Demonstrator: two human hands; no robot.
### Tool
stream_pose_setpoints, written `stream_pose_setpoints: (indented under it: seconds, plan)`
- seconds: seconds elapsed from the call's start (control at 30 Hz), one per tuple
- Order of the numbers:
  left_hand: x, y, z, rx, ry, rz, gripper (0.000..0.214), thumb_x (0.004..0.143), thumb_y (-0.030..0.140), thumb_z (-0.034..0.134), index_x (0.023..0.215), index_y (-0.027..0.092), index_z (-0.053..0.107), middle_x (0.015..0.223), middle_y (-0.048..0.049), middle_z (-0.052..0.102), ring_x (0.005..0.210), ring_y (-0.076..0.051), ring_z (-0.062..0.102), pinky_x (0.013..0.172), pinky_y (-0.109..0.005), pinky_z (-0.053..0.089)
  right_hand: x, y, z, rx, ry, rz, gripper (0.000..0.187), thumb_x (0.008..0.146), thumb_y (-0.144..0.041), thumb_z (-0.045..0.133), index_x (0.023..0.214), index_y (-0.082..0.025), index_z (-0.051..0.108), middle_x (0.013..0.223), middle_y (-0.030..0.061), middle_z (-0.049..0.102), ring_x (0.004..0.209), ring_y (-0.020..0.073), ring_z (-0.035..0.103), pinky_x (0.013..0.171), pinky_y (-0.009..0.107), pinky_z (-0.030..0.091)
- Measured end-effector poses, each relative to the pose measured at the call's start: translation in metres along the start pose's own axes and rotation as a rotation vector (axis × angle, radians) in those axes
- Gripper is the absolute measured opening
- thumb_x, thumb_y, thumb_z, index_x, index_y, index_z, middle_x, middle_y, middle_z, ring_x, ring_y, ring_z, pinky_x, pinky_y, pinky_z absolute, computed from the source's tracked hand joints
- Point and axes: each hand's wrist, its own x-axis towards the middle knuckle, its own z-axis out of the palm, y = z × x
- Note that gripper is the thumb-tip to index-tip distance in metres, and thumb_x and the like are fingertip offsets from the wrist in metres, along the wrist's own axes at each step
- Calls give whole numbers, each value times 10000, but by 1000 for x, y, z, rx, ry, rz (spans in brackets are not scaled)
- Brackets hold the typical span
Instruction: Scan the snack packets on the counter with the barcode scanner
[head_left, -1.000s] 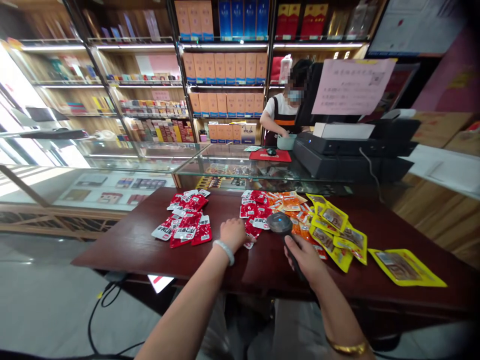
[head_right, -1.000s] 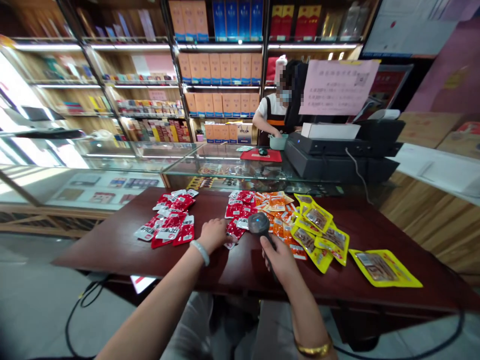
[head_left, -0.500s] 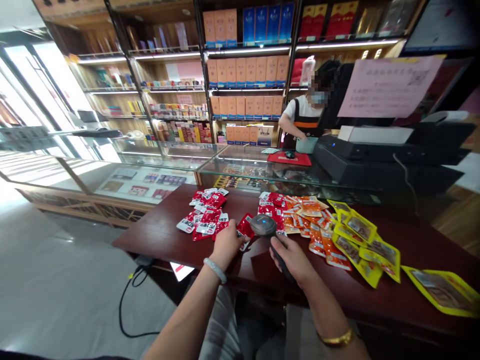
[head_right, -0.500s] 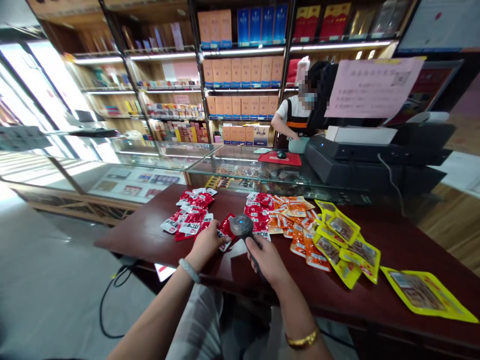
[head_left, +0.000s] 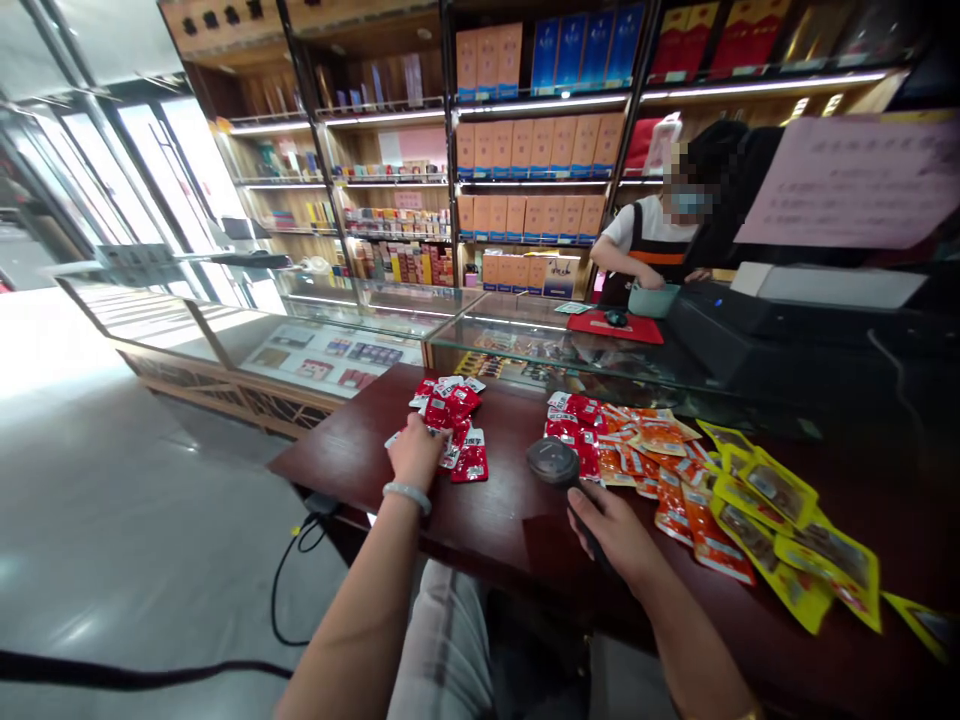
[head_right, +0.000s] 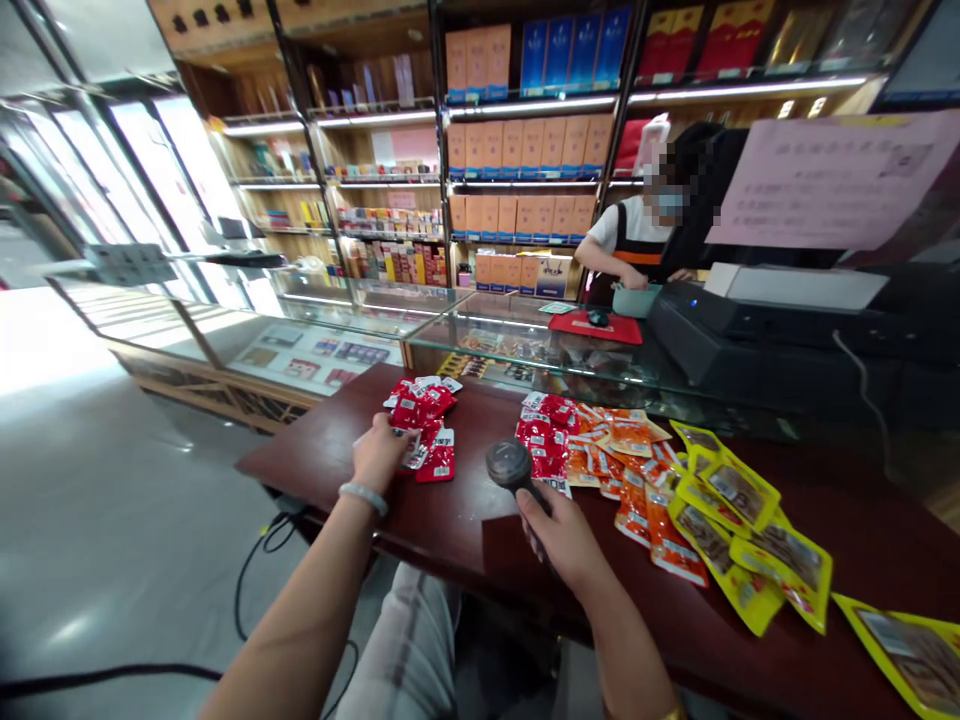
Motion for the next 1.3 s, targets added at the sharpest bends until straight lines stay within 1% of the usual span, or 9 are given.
stream_pose_setpoints:
  seconds: [0.13,0.23,0.33,0.53,0.63,0.73,0.87,1.0,1.3]
  plan:
    - [20,-12,-4,100,8,-74,626,783,654,543,1150,146,552,1268,-213,574,1205,-381,500,936,-465,393,-1,2,-11,22,34,15,463,803,-653,615,874,-200,558,599,-54,521,432,82,453,385,191,346]
    - [13,4,-3,89,124,-9,666,796,651,531,1263,176,514,1410,-188,463,1282,-374,403,991,-478,350,-3,2,-20,44,53,-7,441,816,-634,618,883,-201,563,604,-56,520,433,80,449,387,190,353]
    - [-13,40,4,58,177,161,626,835,638,503,1298,216,521,1445,-154,436,1295,-360,375,1011,-466,329,-6,0,-32,73,105,-23,434,817,-630,622,849,-203,552,600,-54,521,435,81,449,385,189,357]
    - [-85,131,38,58,-148,549,672,860,726,361,1094,170,660,1137,-170,639,1113,-325,534,958,-438,372,-18,-3,-57,113,272,7,466,776,-658,648,805,-204,546,598,-45,539,435,82,458,380,184,352]
    - [-108,163,56,105,-205,576,771,835,769,335,1110,125,658,1146,-209,632,1106,-342,539,942,-451,382,-27,-1,-66,106,314,3,464,786,-656,638,783,-203,537,586,-43,535,434,84,462,380,186,356]
    - [-113,181,66,154,-193,578,786,772,781,458,1160,120,632,1199,-224,611,1131,-346,529,935,-440,389,-34,3,-70,92,334,-11,467,795,-656,624,751,-205,515,585,-47,527,424,82,458,374,188,351]
    - [-105,183,64,162,-311,590,627,730,651,653,1111,155,624,1173,-192,650,1136,-325,568,928,-418,402,-38,7,-73,90,333,-2,473,777,-670,628,761,-214,502,580,-56,524,413,84,452,367,192,347]
    - [-96,165,56,83,-400,557,493,762,505,696,1110,182,568,1084,-143,709,1054,-306,646,879,-395,420,-34,8,-69,110,300,12,506,741,-703,634,757,-217,495,575,-57,521,398,84,436,359,199,340]
    - [-92,118,46,-41,-315,501,420,805,529,657,1044,216,511,999,-88,726,990,-277,678,807,-327,413,-19,-7,-34,93,109,-8,479,787,-681,603,778,-207,534,591,-52,517,413,82,435,388,209,346]
